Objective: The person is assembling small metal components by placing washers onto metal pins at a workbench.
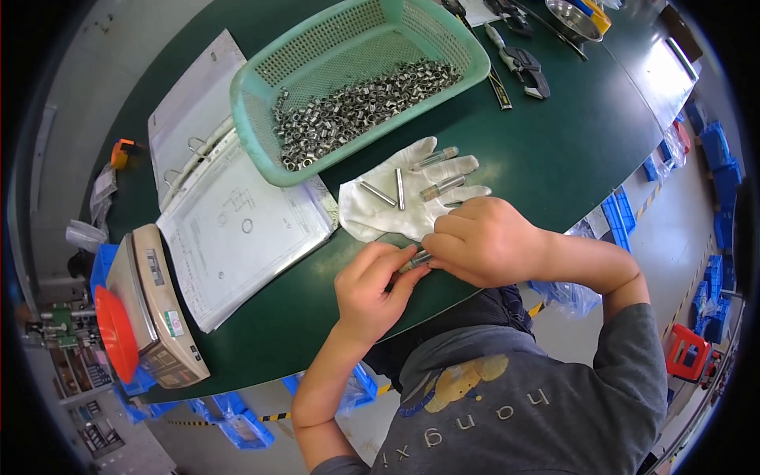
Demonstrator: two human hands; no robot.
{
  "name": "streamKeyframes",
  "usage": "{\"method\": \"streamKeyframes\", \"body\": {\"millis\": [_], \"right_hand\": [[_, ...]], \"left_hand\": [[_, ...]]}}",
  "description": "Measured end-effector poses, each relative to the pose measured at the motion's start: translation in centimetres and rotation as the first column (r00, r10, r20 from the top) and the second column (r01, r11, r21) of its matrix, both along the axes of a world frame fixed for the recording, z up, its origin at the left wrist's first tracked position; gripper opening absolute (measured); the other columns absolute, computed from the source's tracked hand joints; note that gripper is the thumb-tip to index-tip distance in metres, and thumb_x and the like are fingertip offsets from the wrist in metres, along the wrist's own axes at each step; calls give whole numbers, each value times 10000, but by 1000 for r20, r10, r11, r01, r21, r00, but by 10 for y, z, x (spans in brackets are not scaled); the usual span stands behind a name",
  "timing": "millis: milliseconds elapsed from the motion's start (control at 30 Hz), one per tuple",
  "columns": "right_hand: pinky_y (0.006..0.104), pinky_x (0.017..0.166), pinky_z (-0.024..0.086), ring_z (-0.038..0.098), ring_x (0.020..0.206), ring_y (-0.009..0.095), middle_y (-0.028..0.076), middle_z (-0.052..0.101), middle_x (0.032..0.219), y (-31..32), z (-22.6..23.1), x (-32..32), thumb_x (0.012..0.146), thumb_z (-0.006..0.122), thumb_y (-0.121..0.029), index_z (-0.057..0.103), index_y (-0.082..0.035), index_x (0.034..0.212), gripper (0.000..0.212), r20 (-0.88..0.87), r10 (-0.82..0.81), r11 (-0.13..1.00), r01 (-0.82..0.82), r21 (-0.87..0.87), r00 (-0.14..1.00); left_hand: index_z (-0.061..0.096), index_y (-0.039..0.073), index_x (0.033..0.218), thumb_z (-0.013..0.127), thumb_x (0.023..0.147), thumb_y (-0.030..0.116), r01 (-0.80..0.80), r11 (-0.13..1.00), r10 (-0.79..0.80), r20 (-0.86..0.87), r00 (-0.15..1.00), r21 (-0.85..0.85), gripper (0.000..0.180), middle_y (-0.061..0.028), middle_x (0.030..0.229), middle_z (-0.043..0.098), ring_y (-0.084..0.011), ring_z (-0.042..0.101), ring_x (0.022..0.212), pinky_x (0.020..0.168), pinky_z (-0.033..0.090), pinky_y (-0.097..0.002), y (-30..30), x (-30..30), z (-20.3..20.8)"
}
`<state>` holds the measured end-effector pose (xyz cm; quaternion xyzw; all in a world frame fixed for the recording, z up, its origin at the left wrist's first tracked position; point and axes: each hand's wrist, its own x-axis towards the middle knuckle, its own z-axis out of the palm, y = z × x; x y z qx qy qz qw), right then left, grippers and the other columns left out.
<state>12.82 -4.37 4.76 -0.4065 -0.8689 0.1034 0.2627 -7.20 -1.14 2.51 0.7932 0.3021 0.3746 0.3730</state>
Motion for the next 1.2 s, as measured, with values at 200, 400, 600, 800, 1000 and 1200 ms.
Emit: {"method": "streamKeyframes", "body": {"millis": [200,400,600,800,1000,1200], "right_hand": [[382,605,433,545,729,271,75,526,797,14,-4,38,727,638,-178,575,-80,898,207,-73,-261,960,266,81,963],[367,692,433,537,790,266,89,530,903,30,-15,56,701,660,-142,604,-67,987,301,-31,-409,908,410,82,912],[356,706,426,544,815,236,56,541,886,53,-12,37,636,652,-109,633,-87,881,247,-8,-130,981,130,146,992],[310,655,416,532,787,193,32,534,805,83,-13,2,660,561,-178,586,-106,672,78,334,0,971,-81,227,942],[292,640,419,543,782,162,-7,535,749,96,-15,-10,689,553,-218,567,-140,632,97,477,29,918,-212,334,878],[326,569,423,552,679,202,33,522,712,81,6,7,713,542,-201,492,-87,735,126,297,53,926,-158,342,953]], "left_hand": [[569,38,1056,673,770,233,-106,991,123,-243,962,83,362,-82,865,567,-216,587,698,608,476,-317,20,8,13],[583,41,834,682,732,199,-171,951,269,-411,871,259,213,-71,783,548,-240,576,682,568,458,-340,40,32,2],[574,37,837,656,740,196,-177,963,258,-501,826,204,203,-69,731,536,-247,555,669,567,441,-359,42,36,10],[546,18,777,634,750,36,-246,952,289,-270,918,182,94,-84,697,558,-241,551,557,521,432,-332,43,10,9],[521,26,568,607,830,163,-274,944,326,-383,864,187,308,-115,552,551,-271,536,497,464,395,-355,42,-20,-2],[517,13,642,521,851,139,-383,898,421,-175,890,215,244,-111,556,485,-253,471,500,484,365,-348,51,-29,10]]}}
